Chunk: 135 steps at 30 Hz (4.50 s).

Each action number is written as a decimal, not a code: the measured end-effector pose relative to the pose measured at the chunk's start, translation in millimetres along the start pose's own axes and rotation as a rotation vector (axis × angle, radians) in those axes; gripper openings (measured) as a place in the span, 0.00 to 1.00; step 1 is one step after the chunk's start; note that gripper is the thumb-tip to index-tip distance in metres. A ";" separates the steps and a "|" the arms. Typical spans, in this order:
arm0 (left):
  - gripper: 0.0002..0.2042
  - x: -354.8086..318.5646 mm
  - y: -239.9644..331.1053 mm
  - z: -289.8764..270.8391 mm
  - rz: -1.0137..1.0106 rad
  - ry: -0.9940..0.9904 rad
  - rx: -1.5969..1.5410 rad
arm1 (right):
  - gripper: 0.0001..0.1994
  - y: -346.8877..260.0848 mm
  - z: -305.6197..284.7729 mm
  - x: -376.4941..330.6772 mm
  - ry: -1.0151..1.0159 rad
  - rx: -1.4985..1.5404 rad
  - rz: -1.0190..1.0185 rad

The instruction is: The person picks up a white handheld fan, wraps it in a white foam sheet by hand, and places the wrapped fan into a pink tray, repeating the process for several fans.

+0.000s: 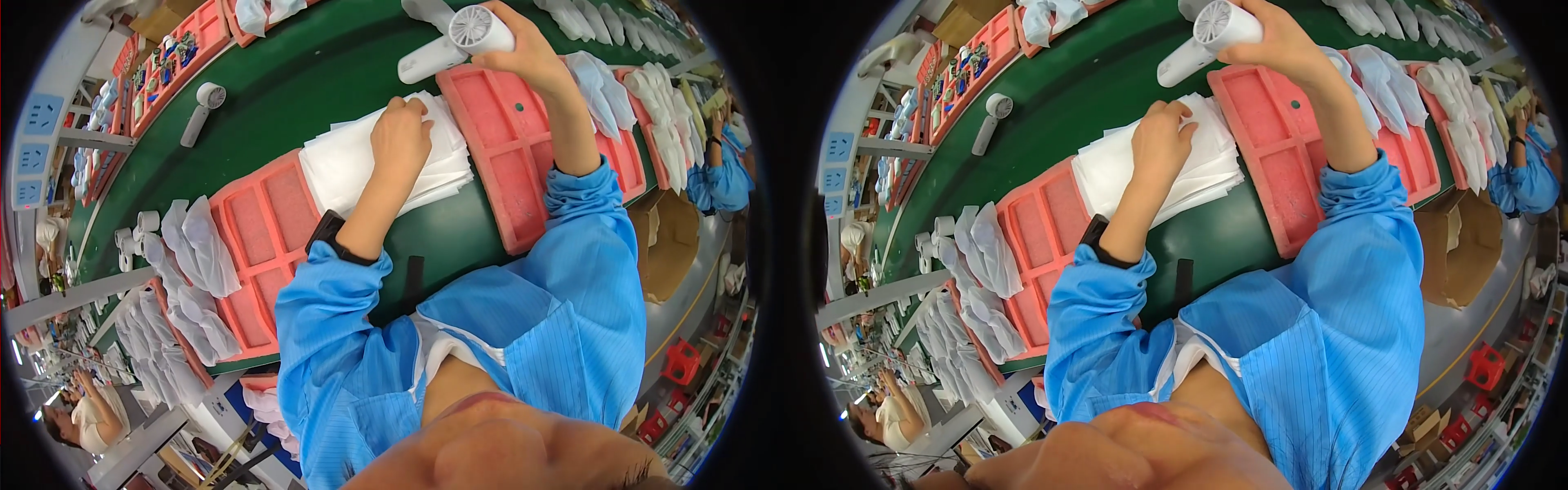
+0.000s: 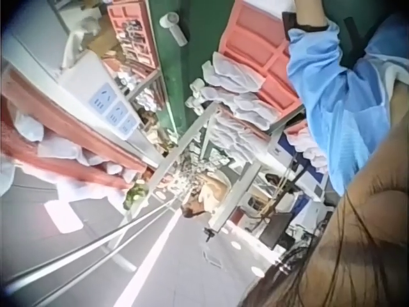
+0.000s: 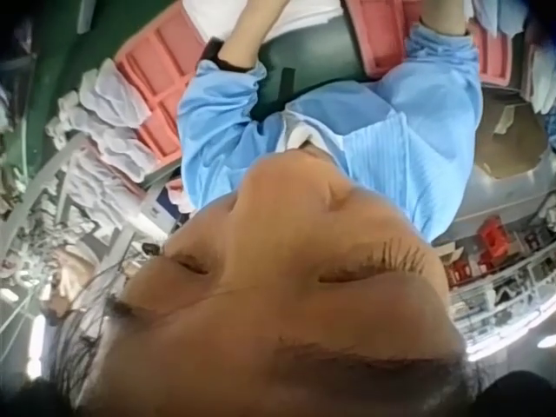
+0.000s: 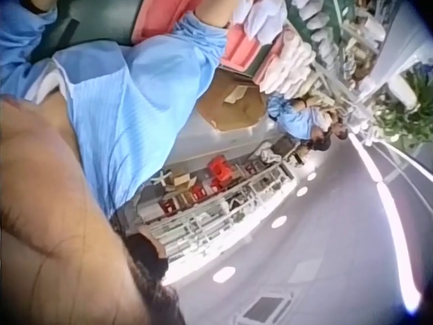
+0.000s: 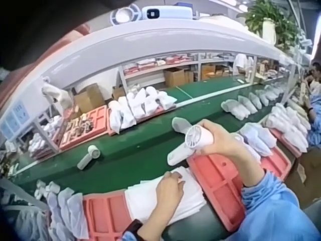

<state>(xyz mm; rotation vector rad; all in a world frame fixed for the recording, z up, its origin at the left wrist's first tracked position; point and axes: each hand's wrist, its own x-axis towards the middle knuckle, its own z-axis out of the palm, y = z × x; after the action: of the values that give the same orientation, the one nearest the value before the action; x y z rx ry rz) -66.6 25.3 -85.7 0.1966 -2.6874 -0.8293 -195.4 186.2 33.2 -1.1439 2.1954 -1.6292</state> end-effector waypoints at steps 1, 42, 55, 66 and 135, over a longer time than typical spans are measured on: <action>0.12 3.9 -0.8 5.5 -0.019 -0.024 0.001 | 0.27 4.8 3.1 1.4 0.012 0.019 -0.013; 0.06 -38.5 49.9 -77.4 0.068 0.680 -0.450 | 0.39 6.3 111.0 -30.5 0.063 -0.396 -0.560; 0.20 -38.6 55.7 -97.8 0.131 0.518 -0.304 | 0.37 -13.9 107.8 -31.4 0.042 -0.061 -0.328; 0.19 -60.7 21.3 -114.5 -0.157 0.760 -1.000 | 0.28 -5.3 107.5 -30.8 -0.248 -0.091 -0.332; 0.08 -9.2 -34.3 -4.1 -0.209 0.041 -0.823 | 0.27 -18.6 -2.3 -10.6 -0.041 -0.336 -0.002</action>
<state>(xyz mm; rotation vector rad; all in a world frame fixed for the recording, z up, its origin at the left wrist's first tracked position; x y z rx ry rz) -55.2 -3.0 -104.3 0.2846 -2.0850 -1.8682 -180.7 193.0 47.3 -1.2452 2.5059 -1.2533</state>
